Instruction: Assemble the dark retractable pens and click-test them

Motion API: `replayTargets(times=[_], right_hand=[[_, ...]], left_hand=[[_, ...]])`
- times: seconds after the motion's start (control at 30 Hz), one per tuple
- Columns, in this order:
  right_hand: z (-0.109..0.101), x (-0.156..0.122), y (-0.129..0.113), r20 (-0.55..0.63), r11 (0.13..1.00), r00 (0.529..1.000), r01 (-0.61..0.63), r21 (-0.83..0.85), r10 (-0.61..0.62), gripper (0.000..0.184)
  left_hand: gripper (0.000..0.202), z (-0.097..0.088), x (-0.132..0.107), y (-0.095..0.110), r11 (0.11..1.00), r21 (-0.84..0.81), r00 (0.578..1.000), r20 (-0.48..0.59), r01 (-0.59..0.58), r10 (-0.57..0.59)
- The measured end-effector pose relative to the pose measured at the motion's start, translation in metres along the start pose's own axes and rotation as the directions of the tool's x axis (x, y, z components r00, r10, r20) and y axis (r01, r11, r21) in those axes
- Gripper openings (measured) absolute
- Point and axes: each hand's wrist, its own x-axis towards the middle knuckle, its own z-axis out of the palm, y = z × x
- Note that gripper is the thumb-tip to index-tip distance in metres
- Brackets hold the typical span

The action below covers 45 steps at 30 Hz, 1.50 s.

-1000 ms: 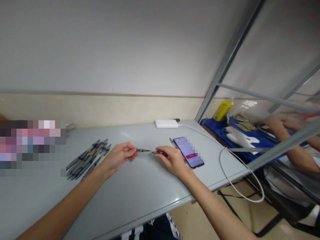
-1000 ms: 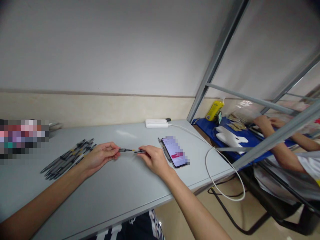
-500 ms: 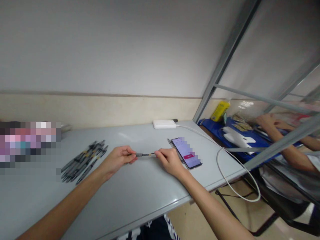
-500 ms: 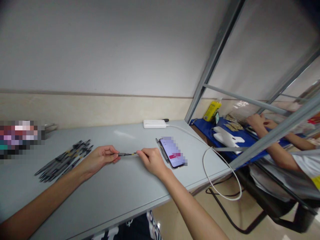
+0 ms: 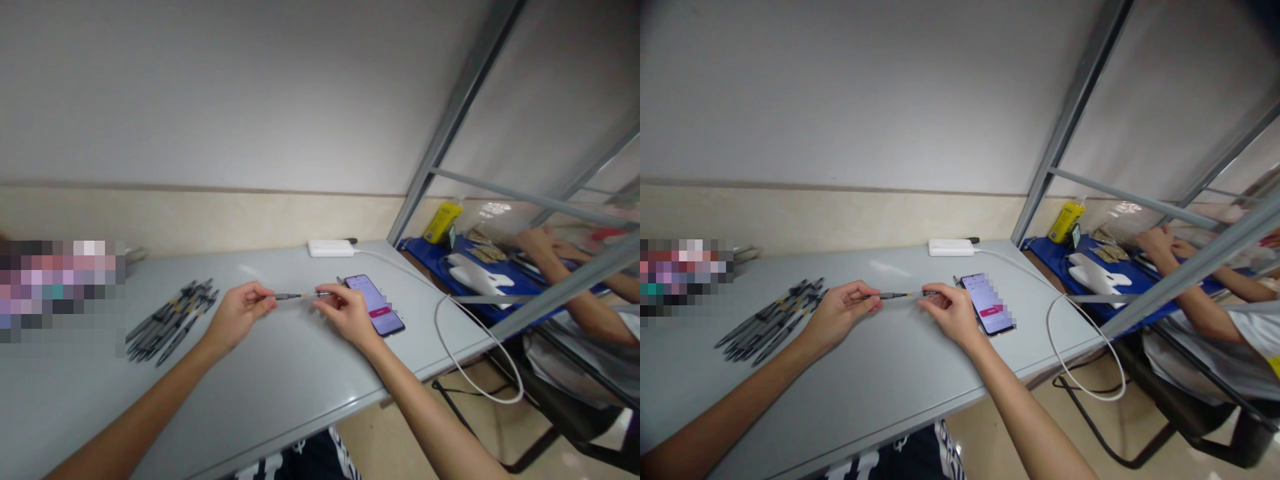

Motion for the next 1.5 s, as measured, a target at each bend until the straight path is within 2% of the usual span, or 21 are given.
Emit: replayTargets(times=[0.1, 0.2, 0.3, 0.43, 0.67, 0.73, 0.8, 0.87, 0.9, 0.97, 1.03, 1.07, 1.13, 1.2, 1.33, 1.5], right_hand=[[0.000, -0.002, -0.002, 0.013, 0.988, 0.995, 0.100, -0.118, -0.099, 0.019], [0.000, -0.004, -0.003, 0.107, 0.992, 0.994, 0.043, -0.118, -0.030, 0.022], [0.000, -0.003, -0.004, 0.184, 0.993, 0.977, -0.117, 0.023, 0.111, 0.026], [0.000, 0.000, -0.003, 0.259, 0.898, 0.926, -0.343, 0.276, 0.274, 0.030], [0.001, 0.004, 0.000, 0.240, 0.769, 0.910, -0.415, 0.487, 0.339, 0.028], [0.004, 0.007, -0.003, 0.189, 0.712, 0.910, -0.408, 0.571, 0.370, 0.025], [0.006, 0.011, -0.006, 0.131, 0.630, 0.901, -0.388, 0.672, 0.414, 0.021], [0.007, 0.017, -0.011, 0.111, 0.505, 0.878, -0.367, 0.781, 0.466, 0.019], [0.007, 0.019, -0.012, 0.118, 0.430, 0.862, -0.359, 0.829, 0.492, 0.017], [0.004, 0.026, -0.015, 0.144, 0.295, 0.827, -0.348, 0.890, 0.544, 0.010], [-0.001, 0.033, -0.017, 0.190, 0.211, 0.809, -0.359, 0.909, 0.557, 0.005], [-0.005, 0.037, -0.019, 0.214, 0.186, 0.812, -0.365, 0.912, 0.544, 0.008], [-0.011, 0.046, -0.025, 0.249, 0.180, 0.831, -0.380, 0.907, 0.498, 0.026], [-0.016, 0.056, -0.036, 0.318, 0.182, 0.824, -0.442, 0.878, 0.468, 0.040], [-0.018, 0.075, -0.060, 0.354, 0.174, 0.795, -0.489, 0.855, 0.493, 0.035], [-0.016, 0.086, -0.075, 0.381, 0.206, 0.816, -0.502, 0.840, 0.435, 0.037]], left_hand=[[0.027, -0.004, 0.002, 0.001, 0.997, -0.043, 0.997, 0.036, 0.063, -0.062], [0.029, -0.007, 0.002, 0.001, 0.998, -0.032, 0.997, 0.043, 0.059, -0.058], [0.028, -0.007, 0.001, 0.001, 0.998, 0.060, 0.999, 0.037, -0.026, 0.024], [0.021, -0.004, -0.004, 0.003, 0.959, 0.218, 0.983, 0.013, -0.182, 0.184], [0.014, 0.002, -0.008, 0.009, 0.832, 0.456, 0.932, -0.015, -0.317, 0.363], [0.013, 0.006, -0.010, 0.009, 0.795, 0.484, 0.913, 0.021, -0.367, 0.408], [0.013, 0.010, -0.013, 0.011, 0.763, 0.485, 0.896, 0.112, -0.427, 0.430], [0.025, 0.013, -0.016, 0.013, 0.761, 0.460, 0.889, 0.246, -0.457, 0.385], [0.033, 0.013, -0.017, 0.013, 0.774, 0.444, 0.891, 0.275, -0.451, 0.362], [0.041, 0.011, -0.017, 0.014, 0.812, 0.416, 0.909, 0.253, -0.410, 0.330], [0.038, 0.006, -0.014, 0.012, 0.846, 0.401, 0.936, 0.171, -0.351, 0.307], [0.035, 0.003, -0.012, 0.011, 0.857, 0.403, 0.947, 0.135, -0.321, 0.291], [0.031, -0.002, -0.008, 0.009, 0.850, 0.435, 0.954, 0.095, -0.297, 0.285], [0.028, -0.004, -0.006, 0.007, 0.825, 0.474, 0.950, 0.102, -0.308, 0.296], [0.026, -0.003, -0.006, 0.007, 0.770, 0.527, 0.933, 0.202, -0.360, 0.298], [0.029, -0.004, -0.006, 0.006, 0.742, 0.553, 0.924, 0.265, -0.379, 0.275]])
